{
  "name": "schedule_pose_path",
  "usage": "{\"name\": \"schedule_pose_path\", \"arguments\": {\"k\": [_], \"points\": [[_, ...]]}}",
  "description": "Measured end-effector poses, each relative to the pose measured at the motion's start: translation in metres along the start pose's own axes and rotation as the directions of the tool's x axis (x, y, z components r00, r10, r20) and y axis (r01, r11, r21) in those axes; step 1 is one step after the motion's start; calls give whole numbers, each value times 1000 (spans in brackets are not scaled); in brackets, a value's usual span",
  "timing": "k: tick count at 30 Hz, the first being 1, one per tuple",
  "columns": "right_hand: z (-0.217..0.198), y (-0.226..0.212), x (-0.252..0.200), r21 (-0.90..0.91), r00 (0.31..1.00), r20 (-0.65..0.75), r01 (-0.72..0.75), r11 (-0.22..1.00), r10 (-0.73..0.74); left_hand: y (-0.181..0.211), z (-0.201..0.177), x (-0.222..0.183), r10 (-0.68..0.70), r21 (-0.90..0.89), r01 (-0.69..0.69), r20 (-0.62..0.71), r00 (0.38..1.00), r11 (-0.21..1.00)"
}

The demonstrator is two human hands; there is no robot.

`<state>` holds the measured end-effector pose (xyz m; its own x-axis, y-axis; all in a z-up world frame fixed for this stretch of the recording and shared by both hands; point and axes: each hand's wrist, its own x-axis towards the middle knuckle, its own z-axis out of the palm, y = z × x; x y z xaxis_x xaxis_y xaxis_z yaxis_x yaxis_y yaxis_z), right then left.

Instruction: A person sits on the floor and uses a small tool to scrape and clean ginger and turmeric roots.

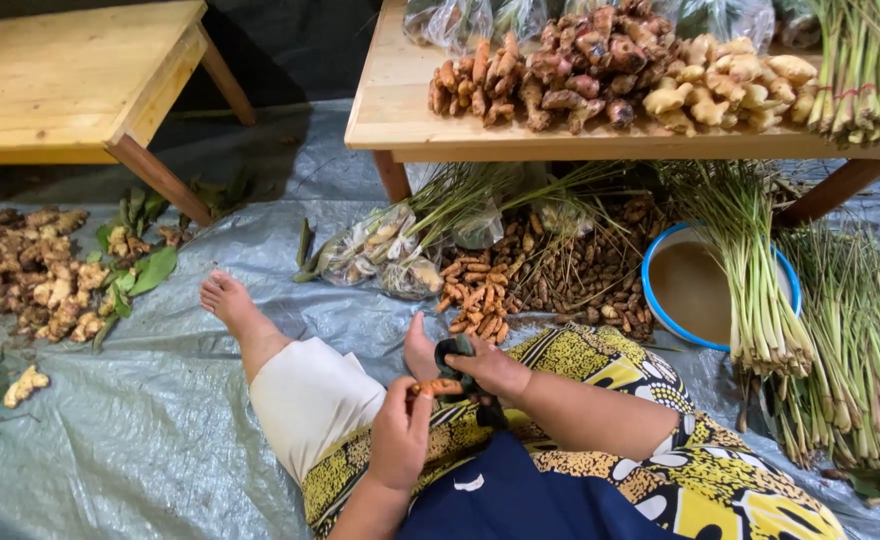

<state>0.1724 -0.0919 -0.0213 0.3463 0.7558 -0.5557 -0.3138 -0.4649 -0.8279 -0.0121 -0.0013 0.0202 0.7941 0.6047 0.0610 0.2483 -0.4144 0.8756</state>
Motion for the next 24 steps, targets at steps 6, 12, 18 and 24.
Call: {"name": "schedule_pose_path", "arguments": {"k": [6, 12, 18, 24], "points": [[4, -21, -13, -124, 996, -66, -68, 990, 61, -24, 2, 9, -108, -403, 59, -101, 989, 913], [-14, 75, 60, 199, 966, -215, 186, 962, -142, -32, 6, 15, -79, -677, 13, -66, 995, 736], [-10, 23, 25, -256, 961, -45, 254, 933, -273, -45, 12, 23, -22, -768, -34, -63, 998, 640], [-7, 6, -12, -258, 918, 121, 396, 881, -377, -63, 15, 30, -43, -801, -62, -109, 993, 595]]}}
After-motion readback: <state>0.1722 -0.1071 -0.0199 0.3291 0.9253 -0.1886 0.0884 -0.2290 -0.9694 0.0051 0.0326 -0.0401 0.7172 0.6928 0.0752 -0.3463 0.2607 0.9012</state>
